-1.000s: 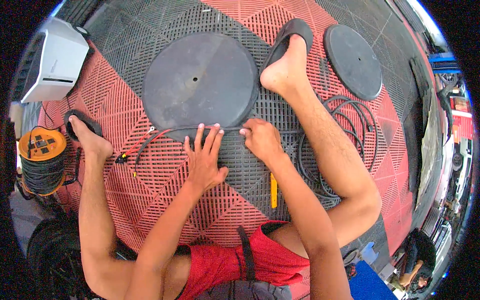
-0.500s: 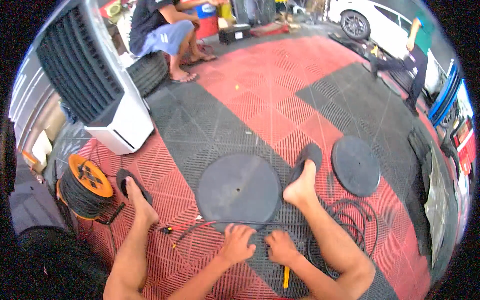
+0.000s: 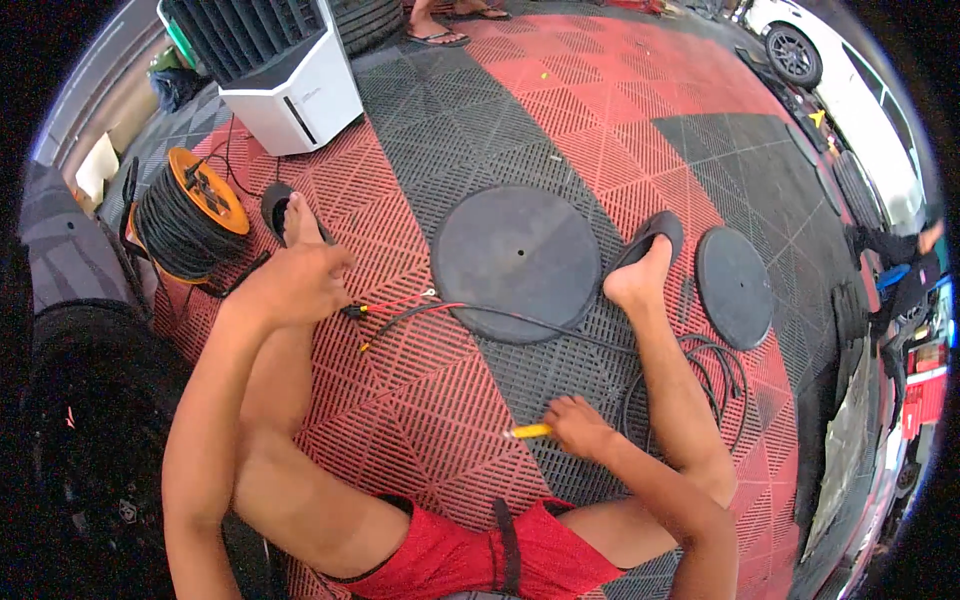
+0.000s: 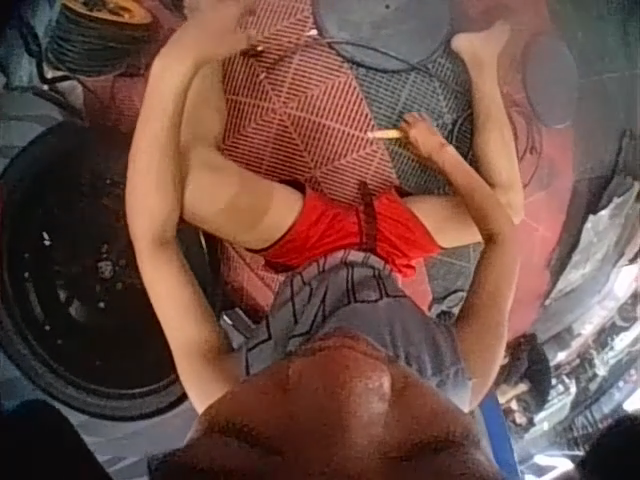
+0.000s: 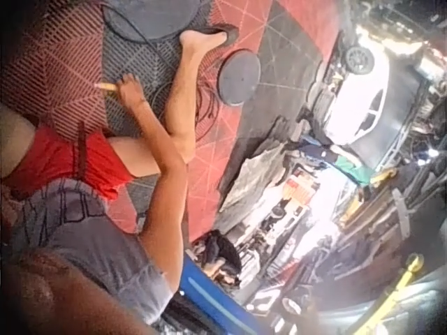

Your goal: Repairing an electrical wire by stripping the insulation and inspecting the connection using a utility knife.

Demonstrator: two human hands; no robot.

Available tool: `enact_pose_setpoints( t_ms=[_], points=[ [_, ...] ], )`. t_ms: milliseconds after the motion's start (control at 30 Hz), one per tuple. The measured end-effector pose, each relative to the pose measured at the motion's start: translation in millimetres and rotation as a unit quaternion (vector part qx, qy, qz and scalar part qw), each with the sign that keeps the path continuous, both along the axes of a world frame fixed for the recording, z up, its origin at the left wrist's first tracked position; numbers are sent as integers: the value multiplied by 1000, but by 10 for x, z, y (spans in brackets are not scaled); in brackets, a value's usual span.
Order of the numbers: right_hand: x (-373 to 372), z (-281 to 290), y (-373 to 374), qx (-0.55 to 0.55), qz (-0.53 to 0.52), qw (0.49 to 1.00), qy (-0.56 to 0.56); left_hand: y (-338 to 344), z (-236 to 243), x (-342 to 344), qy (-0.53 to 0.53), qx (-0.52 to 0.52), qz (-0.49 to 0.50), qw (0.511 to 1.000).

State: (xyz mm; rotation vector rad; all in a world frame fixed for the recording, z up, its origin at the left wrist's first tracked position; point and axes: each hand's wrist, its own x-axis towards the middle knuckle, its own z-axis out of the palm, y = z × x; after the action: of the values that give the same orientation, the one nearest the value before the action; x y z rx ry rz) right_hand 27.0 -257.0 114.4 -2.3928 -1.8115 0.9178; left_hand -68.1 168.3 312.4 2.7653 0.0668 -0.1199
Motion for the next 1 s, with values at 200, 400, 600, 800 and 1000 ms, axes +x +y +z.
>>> enact_pose_setpoints(
  t_ms=[200, 400, 600, 800, 1000],
  points=[
    [162, -200, 315, 129, -195, 961, -146, 149, -104, 13, 54, -50, 37, 997],
    [598, -527, -37, 100, -347, 899, -247, 184, -206, 22, 90, -43, 36, 994],
    [538, -707, -143, 177, -393, 870, -239, 188, -267, -9, 102, -62, 21, 993],
    [67, -515, -282, 240, -463, 821, -233, 274, -593, 15, 131, -70, 25, 989],
    [-243, -333, -545, 212, -524, 803, -188, 236, -1483, 99, 282, 210, -89, 932]
  ],
)
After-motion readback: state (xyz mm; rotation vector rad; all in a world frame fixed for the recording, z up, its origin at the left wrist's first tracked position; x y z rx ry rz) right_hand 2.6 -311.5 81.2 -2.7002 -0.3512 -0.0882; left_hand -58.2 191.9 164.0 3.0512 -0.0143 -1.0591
